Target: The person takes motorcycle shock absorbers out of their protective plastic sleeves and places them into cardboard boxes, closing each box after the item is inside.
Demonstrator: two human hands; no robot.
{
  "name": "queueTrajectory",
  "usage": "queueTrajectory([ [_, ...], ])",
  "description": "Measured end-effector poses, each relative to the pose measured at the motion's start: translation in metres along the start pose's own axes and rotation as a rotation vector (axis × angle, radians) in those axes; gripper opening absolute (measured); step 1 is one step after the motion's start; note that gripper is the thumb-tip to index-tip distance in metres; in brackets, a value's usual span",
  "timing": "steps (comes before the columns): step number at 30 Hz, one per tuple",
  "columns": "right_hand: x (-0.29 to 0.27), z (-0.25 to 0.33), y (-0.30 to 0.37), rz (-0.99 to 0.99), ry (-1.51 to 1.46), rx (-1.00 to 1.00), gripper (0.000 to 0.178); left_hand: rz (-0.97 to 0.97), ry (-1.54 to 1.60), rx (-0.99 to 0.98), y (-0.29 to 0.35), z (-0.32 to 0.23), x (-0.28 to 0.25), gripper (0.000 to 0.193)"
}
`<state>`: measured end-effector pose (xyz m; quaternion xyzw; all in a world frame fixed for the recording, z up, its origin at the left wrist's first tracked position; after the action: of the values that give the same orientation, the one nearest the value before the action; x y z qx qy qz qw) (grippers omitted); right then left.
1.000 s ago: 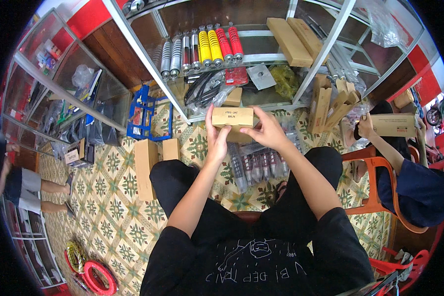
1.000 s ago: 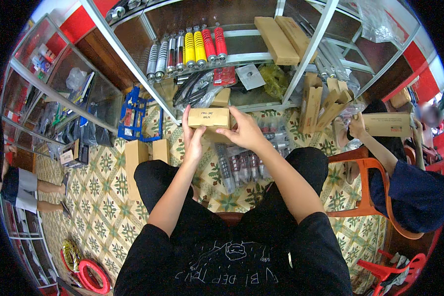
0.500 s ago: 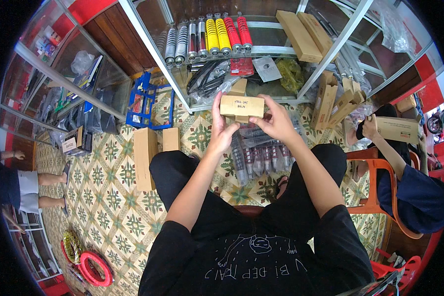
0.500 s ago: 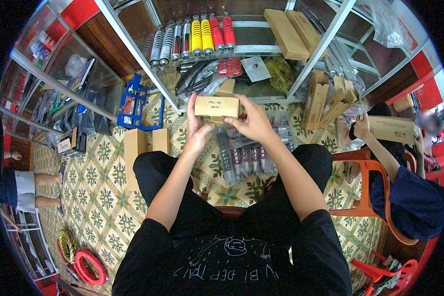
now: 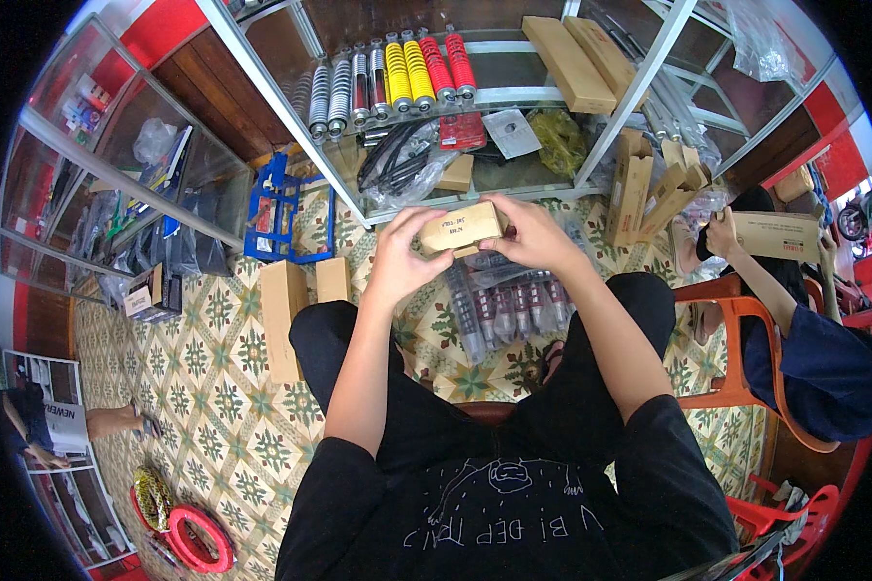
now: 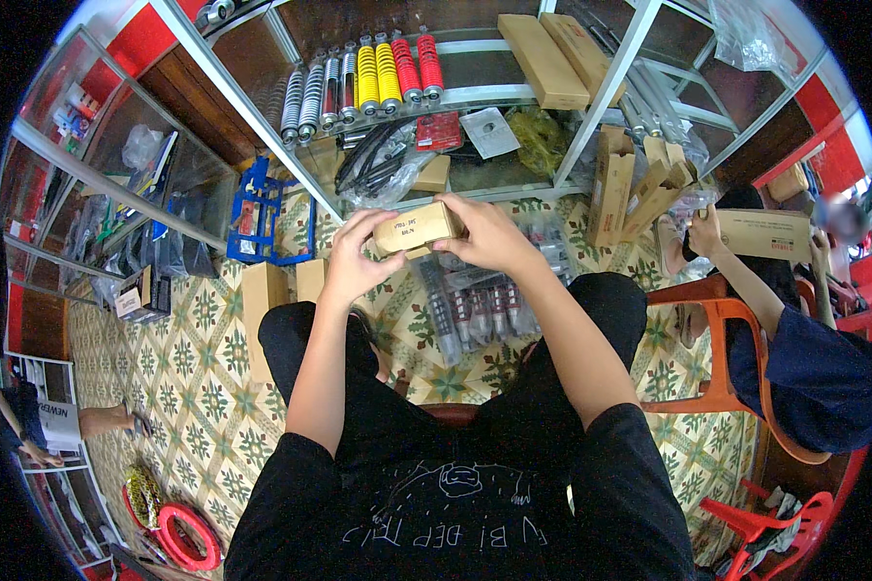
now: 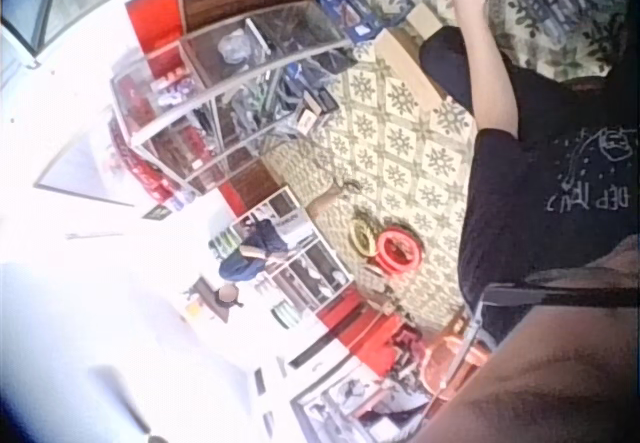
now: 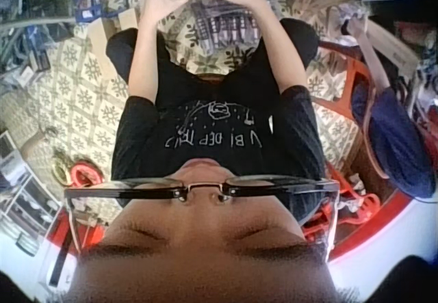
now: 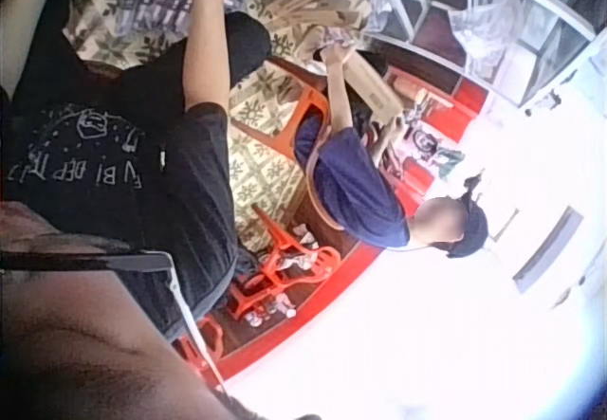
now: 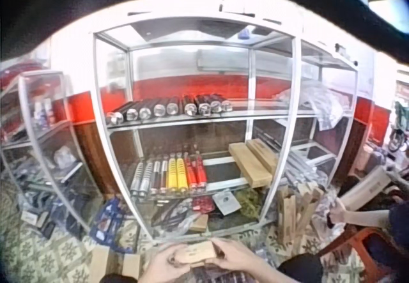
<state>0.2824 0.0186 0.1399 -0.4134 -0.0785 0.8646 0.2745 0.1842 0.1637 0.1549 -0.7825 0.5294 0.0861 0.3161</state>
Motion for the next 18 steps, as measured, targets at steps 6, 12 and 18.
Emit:
queueTrajectory([
  [6,0.006,-0.001,0.000,0.097,0.058,0.054,0.066,-0.070,-0.164,0.097,0.008,-0.021,0.001,0.046],
  [12,0.009,-0.002,-0.001,0.072,0.025,0.007,0.066,-0.027,-0.221,0.117,0.008,-0.019,0.007,0.040],
  [18,0.014,-0.001,-0.001,0.143,0.028,0.070,0.064,-0.052,-0.030,0.013,0.003,0.014,-0.001,0.032],
])
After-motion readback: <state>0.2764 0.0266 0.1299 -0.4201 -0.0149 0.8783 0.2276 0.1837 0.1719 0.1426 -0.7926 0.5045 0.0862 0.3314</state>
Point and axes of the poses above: each hand's wrist, its own y-axis away from the middle knuckle, its own x-axis out of the palm, z = x × y, the point moved 10 cm from there along -y, towards the middle knuckle, and after that the axes turned 9 degrees about -x, right-handed, at the moved point
